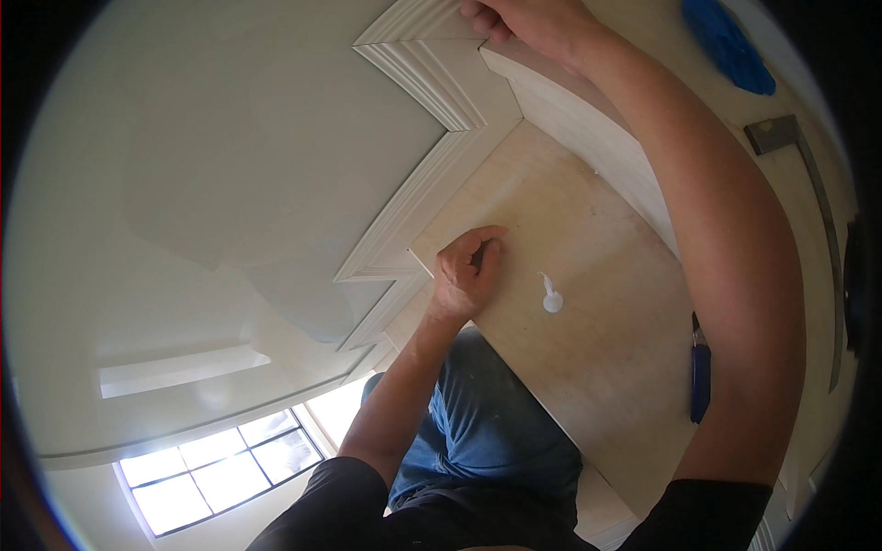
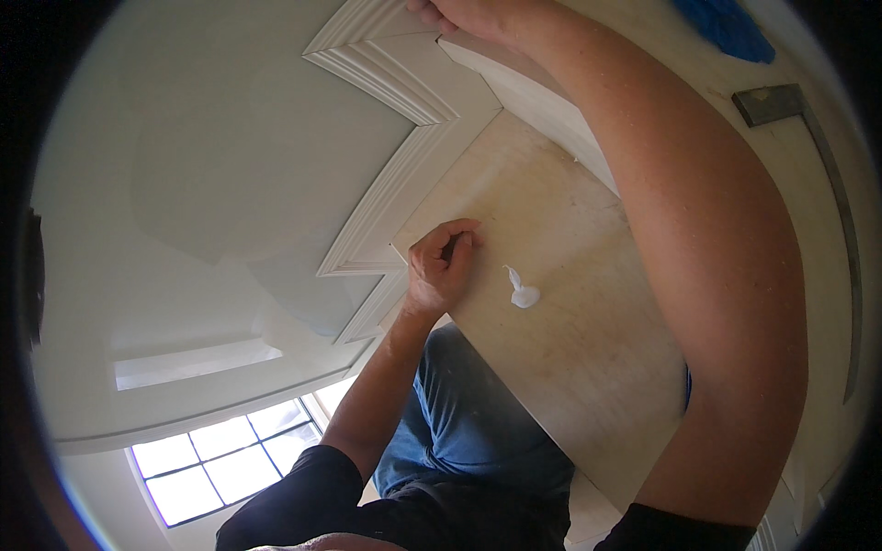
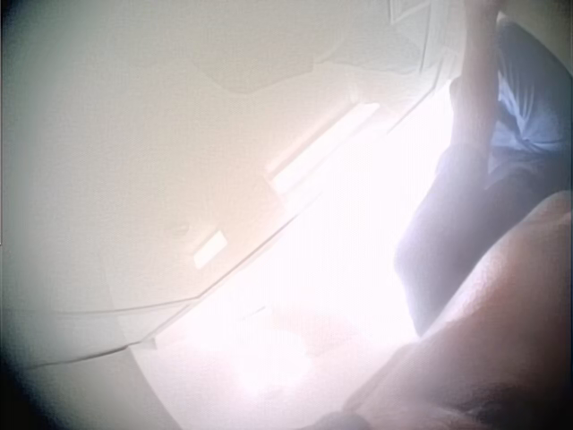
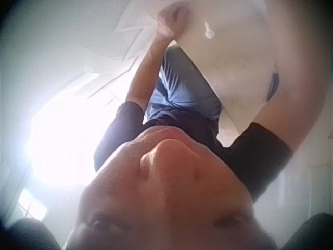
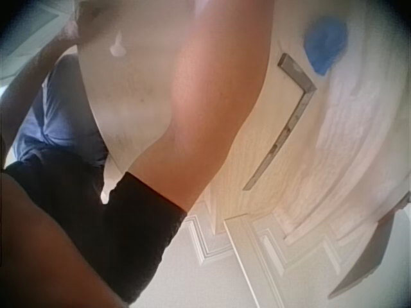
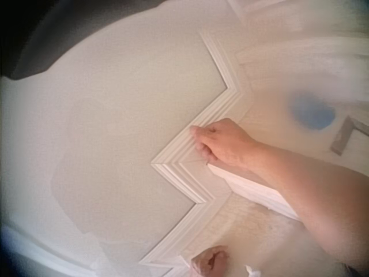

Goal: Measure, test-fit, and glue a piece of decorative crown molding onto a staircase wall.

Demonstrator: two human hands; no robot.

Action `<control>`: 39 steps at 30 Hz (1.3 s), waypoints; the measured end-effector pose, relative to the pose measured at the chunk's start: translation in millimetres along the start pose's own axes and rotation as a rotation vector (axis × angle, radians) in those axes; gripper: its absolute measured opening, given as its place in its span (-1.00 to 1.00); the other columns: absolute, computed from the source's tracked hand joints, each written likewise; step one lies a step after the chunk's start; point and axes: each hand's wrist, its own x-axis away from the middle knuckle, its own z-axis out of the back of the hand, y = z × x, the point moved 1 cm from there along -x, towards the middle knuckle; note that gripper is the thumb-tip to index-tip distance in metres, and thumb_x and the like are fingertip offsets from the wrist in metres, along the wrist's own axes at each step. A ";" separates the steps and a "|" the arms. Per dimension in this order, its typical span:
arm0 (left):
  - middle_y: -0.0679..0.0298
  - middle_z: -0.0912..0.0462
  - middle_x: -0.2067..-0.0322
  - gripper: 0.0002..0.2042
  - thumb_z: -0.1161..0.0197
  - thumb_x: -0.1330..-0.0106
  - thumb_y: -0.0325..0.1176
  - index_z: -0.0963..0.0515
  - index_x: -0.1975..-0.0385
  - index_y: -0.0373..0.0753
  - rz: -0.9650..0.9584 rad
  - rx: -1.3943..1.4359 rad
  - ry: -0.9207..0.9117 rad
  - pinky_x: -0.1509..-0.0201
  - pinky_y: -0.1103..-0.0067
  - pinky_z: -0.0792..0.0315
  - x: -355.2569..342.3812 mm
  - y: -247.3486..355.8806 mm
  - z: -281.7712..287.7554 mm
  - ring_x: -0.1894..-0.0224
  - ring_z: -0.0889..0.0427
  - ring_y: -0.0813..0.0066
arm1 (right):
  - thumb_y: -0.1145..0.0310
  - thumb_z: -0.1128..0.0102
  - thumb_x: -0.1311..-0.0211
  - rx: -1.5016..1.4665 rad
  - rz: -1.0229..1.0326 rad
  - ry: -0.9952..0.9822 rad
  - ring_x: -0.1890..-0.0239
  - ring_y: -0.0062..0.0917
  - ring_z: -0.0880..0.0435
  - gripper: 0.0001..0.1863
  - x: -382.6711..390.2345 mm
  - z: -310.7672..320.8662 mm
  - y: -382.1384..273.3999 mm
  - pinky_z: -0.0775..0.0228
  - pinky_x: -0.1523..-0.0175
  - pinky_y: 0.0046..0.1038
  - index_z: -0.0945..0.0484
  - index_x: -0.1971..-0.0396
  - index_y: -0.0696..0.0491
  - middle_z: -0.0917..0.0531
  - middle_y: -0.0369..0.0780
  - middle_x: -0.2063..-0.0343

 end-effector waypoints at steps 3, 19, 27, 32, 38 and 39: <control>0.16 -0.74 0.42 -0.84 -0.21 -0.39 -0.50 -0.68 0.13 -0.30 -0.013 0.016 0.017 0.30 0.56 -0.56 0.8 -0.7 -0.5 0.42 -0.73 0.45 | 0.08 0.10 -0.67 0.033 0.004 -0.006 0.57 -0.62 -0.36 -0.53 -0.6 0.1 2.4 -0.27 0.40 -0.50 -0.45 0.51 -0.02 -0.45 -0.34 0.63; 0.24 -0.72 0.37 -0.83 -0.14 -0.44 -0.55 -0.64 0.11 -0.42 0.012 0.004 -0.030 0.19 0.66 -0.52 0.9 -0.3 -0.6 0.33 -0.63 0.63 | 0.09 0.11 -0.67 0.032 0.043 0.007 0.56 -0.59 -0.37 -0.52 0.1 0.5 9.3 -0.28 0.39 -0.47 -0.45 0.53 -0.02 -0.45 -0.33 0.63; 0.24 -0.73 0.37 -0.82 -0.15 -0.44 -0.55 -0.65 0.08 -0.43 0.018 0.046 -0.028 0.17 0.66 -0.52 1.9 -6.9 -1.3 0.31 -0.65 0.61 | 0.07 0.10 -0.66 -0.022 0.022 0.035 0.54 -0.57 -0.39 -0.52 0.2 -1.3 9.0 -0.33 0.34 -0.44 -0.49 0.50 0.00 -0.48 -0.31 0.61; 0.22 -0.74 0.37 -0.82 -0.15 -0.44 -0.55 -0.65 0.08 -0.42 0.015 0.015 -0.024 0.16 0.65 -0.53 2.4 -3.9 -1.9 0.31 -0.66 0.61 | 0.06 0.10 -0.66 0.029 0.028 0.015 0.55 -0.57 -0.38 -0.52 -8.3 -0.4 16.1 -0.32 0.35 -0.43 -0.48 0.51 -0.01 -0.48 -0.31 0.61; 0.23 -0.74 0.37 -0.81 -0.16 -0.44 -0.53 -0.65 0.07 -0.41 0.009 0.022 -0.022 0.16 0.65 -0.53 2.3 -5.5 0.1 0.31 -0.66 0.62 | 0.07 0.07 -0.65 0.014 0.065 0.055 0.51 -0.56 -0.43 -0.54 -3.9 -2.3 13.6 -0.37 0.30 -0.44 -0.53 0.45 0.02 -0.52 -0.30 0.56; 0.24 -0.74 0.37 -0.81 -0.16 -0.44 -0.53 -0.65 0.06 -0.40 0.018 0.029 -0.022 0.16 0.66 -0.52 2.2 -5.9 0.7 0.31 -0.66 0.62 | 0.07 0.07 -0.65 0.012 0.066 0.054 0.51 -0.56 -0.43 -0.54 -3.1 -2.8 12.1 -0.37 0.30 -0.44 -0.53 0.45 0.02 -0.52 -0.30 0.56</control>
